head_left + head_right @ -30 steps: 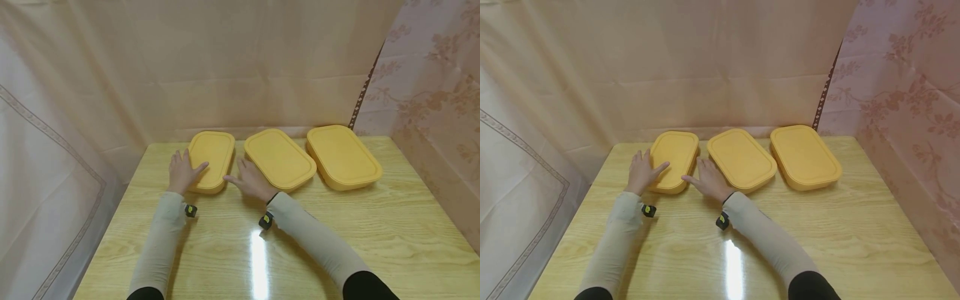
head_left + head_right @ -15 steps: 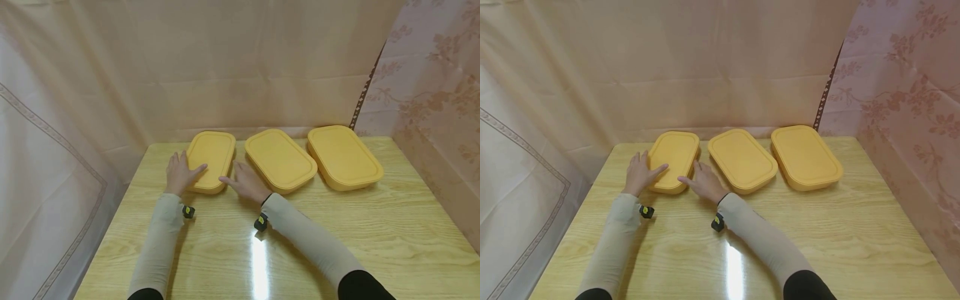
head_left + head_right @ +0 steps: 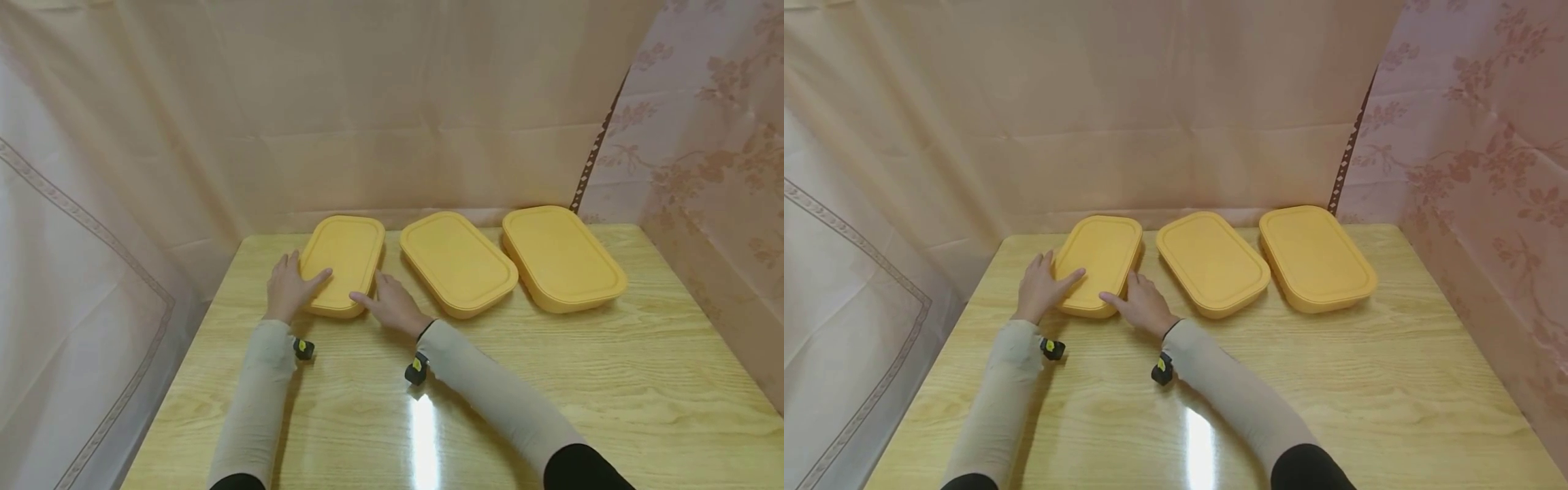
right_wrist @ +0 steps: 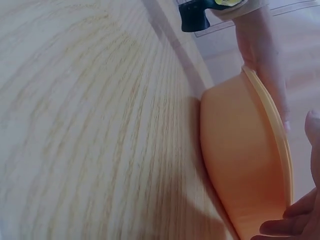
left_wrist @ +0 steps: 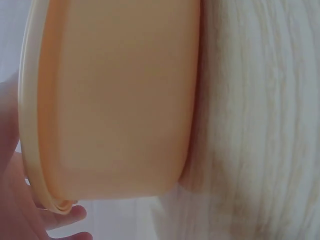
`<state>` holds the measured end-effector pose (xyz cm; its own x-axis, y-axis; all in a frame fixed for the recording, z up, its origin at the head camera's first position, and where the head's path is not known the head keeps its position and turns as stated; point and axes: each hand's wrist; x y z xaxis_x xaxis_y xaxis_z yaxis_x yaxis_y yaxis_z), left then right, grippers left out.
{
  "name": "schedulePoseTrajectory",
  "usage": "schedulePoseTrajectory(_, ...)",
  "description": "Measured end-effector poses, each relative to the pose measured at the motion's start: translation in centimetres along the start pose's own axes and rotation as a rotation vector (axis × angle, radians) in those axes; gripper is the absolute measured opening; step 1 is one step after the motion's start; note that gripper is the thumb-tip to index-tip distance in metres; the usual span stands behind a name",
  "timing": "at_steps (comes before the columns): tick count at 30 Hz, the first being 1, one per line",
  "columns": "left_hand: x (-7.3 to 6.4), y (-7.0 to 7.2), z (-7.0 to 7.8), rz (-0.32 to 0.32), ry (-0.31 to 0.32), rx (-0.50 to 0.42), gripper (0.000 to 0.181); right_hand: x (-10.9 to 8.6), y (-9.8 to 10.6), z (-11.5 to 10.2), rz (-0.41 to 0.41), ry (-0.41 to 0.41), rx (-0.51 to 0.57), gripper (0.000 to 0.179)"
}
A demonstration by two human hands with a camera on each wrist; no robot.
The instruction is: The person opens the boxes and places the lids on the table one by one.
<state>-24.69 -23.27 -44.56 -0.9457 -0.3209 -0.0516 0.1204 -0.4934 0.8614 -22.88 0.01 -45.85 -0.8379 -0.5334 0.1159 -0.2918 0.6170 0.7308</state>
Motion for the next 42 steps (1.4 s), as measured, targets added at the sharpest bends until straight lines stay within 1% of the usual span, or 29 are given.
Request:
schedulePoseTrajectory(3, 0.1, 0.0, -0.3, 0.014, -0.007, -0.028, 0.102, 0.1, -0.2, 0.0, 0.002, -0.016, 0.029, 0.096)
schedulePoseTrajectory(7, 0.2, 0.1, -0.6, 0.013, -0.010, -0.066, 0.100, 0.2, -0.5, 0.2, 0.009, -0.037, 0.060, 0.096)
schedulePoseTrajectory(11, 0.3, 0.0, -1.0, -0.022, 0.012, -0.094, 0.096, 0.5, -0.9, 0.4, 0.027, -0.057, 0.083, 0.097)
schedulePoseTrajectory(16, 0.6, -0.1, -1.3, -0.055, 0.023, -0.104, 0.082, 0.7, -1.1, 0.6, 0.063, -0.068, 0.136, 0.095)
schedulePoseTrajectory(23, 0.8, -0.2, -1.3, -0.042, 0.052, -0.162, 0.066, 0.8, -1.1, 0.2, 0.082, -0.070, 0.194, 0.090)
schedulePoseTrajectory(28, 0.7, -0.3, -1.2, -0.039, 0.044, -0.194, 0.061, 0.7, -1.0, 0.0, 0.094, -0.077, 0.245, 0.087)
schedulePoseTrajectory(30, 0.7, -0.4, -1.2, -0.047, 0.046, -0.201, 0.059, 0.8, -1.0, 0.2, 0.096, -0.075, 0.249, 0.086)
schedulePoseTrajectory(35, 0.7, -0.4, -1.2, -0.073, 0.074, -0.226, 0.058, 1.0, -1.2, 0.4, 0.131, -0.041, 0.284, 0.075)
schedulePoseTrajectory(38, 0.7, -0.3, -1.2, -0.071, 0.077, -0.237, 0.058, 1.1, -1.3, 0.3, 0.156, -0.024, 0.308, 0.065)
schedulePoseTrajectory(42, 0.7, -0.2, -1.3, -0.068, 0.073, -0.262, 0.056, 1.0, -1.5, 0.2, 0.183, -0.017, 0.343, 0.058)
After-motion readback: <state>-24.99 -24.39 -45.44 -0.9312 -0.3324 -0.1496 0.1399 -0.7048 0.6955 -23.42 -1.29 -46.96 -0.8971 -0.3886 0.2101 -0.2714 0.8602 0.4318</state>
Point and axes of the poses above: each hand's wrist, its own x-axis towards the middle knuckle, its own y-axis out of the back of the hand, z = x × y, and after that the axes turned 14 degrees about y, right-handed
